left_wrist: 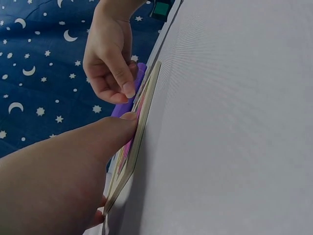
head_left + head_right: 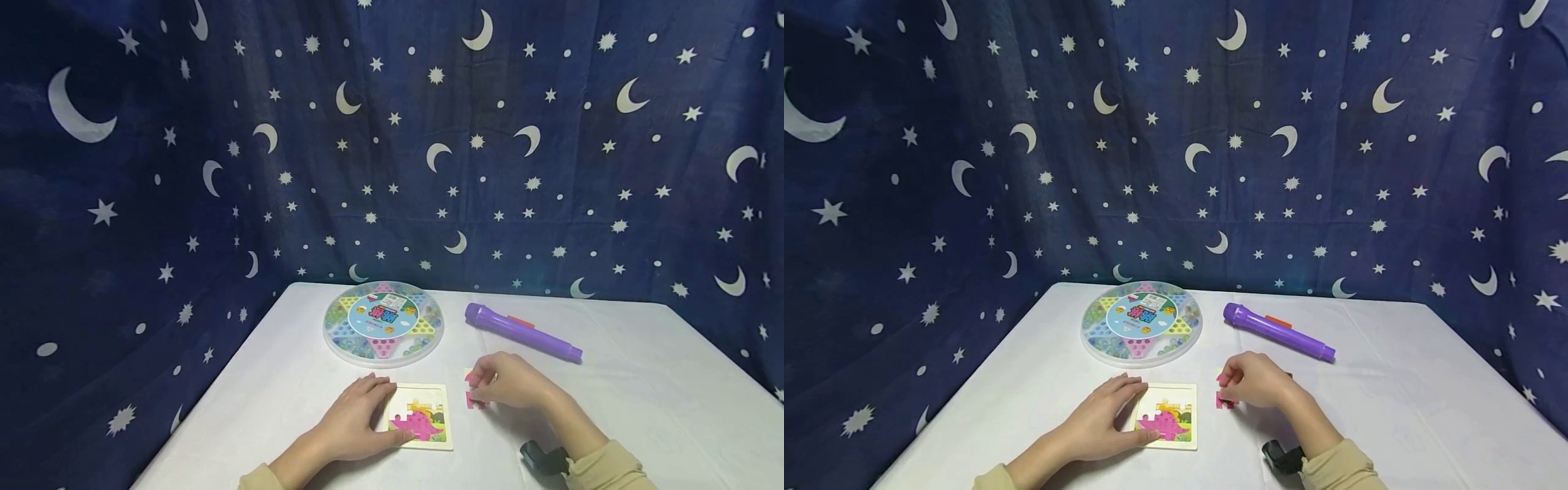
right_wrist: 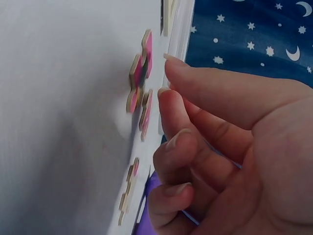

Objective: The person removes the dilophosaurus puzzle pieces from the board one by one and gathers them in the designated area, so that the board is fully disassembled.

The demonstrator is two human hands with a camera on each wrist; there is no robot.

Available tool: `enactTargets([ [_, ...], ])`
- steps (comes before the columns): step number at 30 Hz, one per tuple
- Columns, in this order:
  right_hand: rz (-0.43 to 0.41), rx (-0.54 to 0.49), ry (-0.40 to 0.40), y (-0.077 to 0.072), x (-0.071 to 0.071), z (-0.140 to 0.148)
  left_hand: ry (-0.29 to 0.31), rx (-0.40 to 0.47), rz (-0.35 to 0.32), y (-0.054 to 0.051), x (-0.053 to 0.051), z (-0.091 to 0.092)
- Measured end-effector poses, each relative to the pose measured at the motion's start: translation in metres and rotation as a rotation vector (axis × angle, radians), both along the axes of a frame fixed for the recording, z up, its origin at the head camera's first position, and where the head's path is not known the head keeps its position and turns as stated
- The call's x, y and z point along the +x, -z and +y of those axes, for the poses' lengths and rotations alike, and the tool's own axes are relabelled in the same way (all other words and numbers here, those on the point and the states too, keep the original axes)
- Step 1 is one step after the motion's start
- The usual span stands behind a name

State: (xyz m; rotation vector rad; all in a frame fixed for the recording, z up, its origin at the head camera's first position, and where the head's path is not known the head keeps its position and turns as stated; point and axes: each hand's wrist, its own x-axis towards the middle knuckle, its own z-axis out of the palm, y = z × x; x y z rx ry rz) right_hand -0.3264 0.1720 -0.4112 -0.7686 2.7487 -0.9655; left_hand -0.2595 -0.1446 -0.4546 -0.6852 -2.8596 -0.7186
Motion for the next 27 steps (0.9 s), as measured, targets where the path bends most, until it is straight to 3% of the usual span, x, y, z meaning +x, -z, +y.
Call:
enactTargets([
  [7, 0.008, -0.004, -0.041, -0.004, 0.001, -0.009, 0.010, 0.013, 0.015, -0.003, -0.001, 0.000],
  [15, -0.003, -0.026, -0.071, -0.002, 0.004, -0.016, 0.000, 0.009, -0.026, -0.001, 0.001, 0.000],
  [27, 0.065, -0.066, -0.095, 0.001, 0.009, -0.030, 0.001, 0.021, -0.033, -0.002, 0.000, 0.001],
])
